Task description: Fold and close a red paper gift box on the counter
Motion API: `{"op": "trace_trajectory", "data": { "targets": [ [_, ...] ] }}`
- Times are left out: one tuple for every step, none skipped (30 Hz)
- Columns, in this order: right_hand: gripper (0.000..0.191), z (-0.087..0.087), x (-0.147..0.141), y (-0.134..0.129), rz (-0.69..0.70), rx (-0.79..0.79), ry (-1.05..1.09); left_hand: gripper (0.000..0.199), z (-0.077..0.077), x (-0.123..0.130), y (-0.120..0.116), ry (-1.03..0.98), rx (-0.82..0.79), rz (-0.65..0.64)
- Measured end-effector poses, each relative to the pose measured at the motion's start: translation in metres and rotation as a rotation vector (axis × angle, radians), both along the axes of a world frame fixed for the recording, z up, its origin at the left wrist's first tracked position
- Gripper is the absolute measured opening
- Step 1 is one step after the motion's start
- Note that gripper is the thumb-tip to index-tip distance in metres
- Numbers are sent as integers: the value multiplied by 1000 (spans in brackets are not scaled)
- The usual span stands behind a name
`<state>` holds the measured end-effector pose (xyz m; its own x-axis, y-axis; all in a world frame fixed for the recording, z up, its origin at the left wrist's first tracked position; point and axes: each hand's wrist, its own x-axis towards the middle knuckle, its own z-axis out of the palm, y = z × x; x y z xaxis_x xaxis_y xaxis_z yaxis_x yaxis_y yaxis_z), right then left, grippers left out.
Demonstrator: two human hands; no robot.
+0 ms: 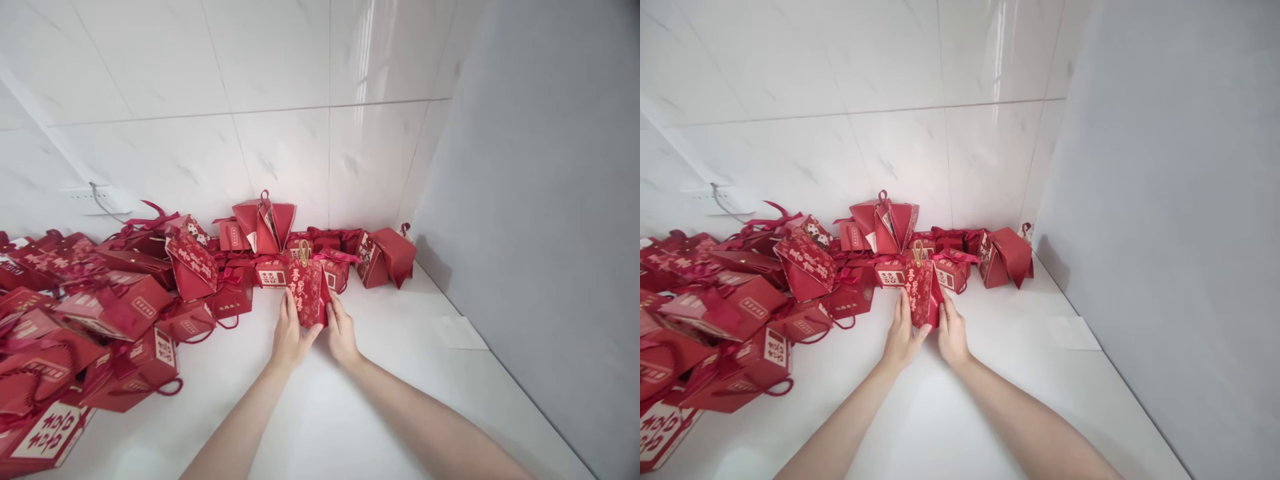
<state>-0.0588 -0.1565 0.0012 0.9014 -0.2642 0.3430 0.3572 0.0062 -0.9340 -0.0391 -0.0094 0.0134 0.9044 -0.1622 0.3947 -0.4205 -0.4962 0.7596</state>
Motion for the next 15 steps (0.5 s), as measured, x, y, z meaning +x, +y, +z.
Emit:
{"op": "trace_trajectory", "data": {
  "targets": [
    [52, 0, -1, 0, -7, -2, 0, 108, 0, -1, -1, 6, 37, -35],
    [52, 1, -1, -1, 2, 8, -2, 109, 0, -2, -2, 15, 48, -48],
    [52, 2, -1, -1, 27, 29, -9, 108, 0, -1, -2, 32, 42, -48],
    [51, 3, 0, -2, 67, 59, -19, 107, 0, 1, -1, 55, 25, -38],
    [50, 4, 1, -2, 120, 93, -27, 105, -1, 3, -1, 85, -2, -20],
    [49, 5, 2, -2, 186, 124, -30, 102, -1, 5, 0, 115, -38, -1],
    [49, 6, 4, -3, 254, 146, -24, 98, -2, 7, 1, 139, -83, 12],
    [48, 6, 5, -4, 314, 160, -9, 93, -4, 10, 2, 149, -135, 9],
    [50, 5, 6, -5, 362, 170, 16, 88, -6, 12, 3, 144, -197, -16],
    [53, 4, 7, -7, 400, 179, 44, 83, -7, 15, 3, 132, -269, -62],
    [60, 2, 8, -8, 433, 189, 70, 80, -9, 17, 3, 118, -344, -118],
    [68, 0, 8, -10, 467, 203, 93, 78, -10, 18, 4, 107, -413, -172],
    [77, -2, 8, -12, 505, 222, 114, 77, -11, 19, 3, 104, -468, -218],
    [84, -3, 8, -14, 547, 244, 135, 77, -11, 20, 3, 105, -502, -248],
    [88, -4, 7, -16, 585, 266, 153, 77, -12, 20, 3, 107, -514, -263]
  ]
}}
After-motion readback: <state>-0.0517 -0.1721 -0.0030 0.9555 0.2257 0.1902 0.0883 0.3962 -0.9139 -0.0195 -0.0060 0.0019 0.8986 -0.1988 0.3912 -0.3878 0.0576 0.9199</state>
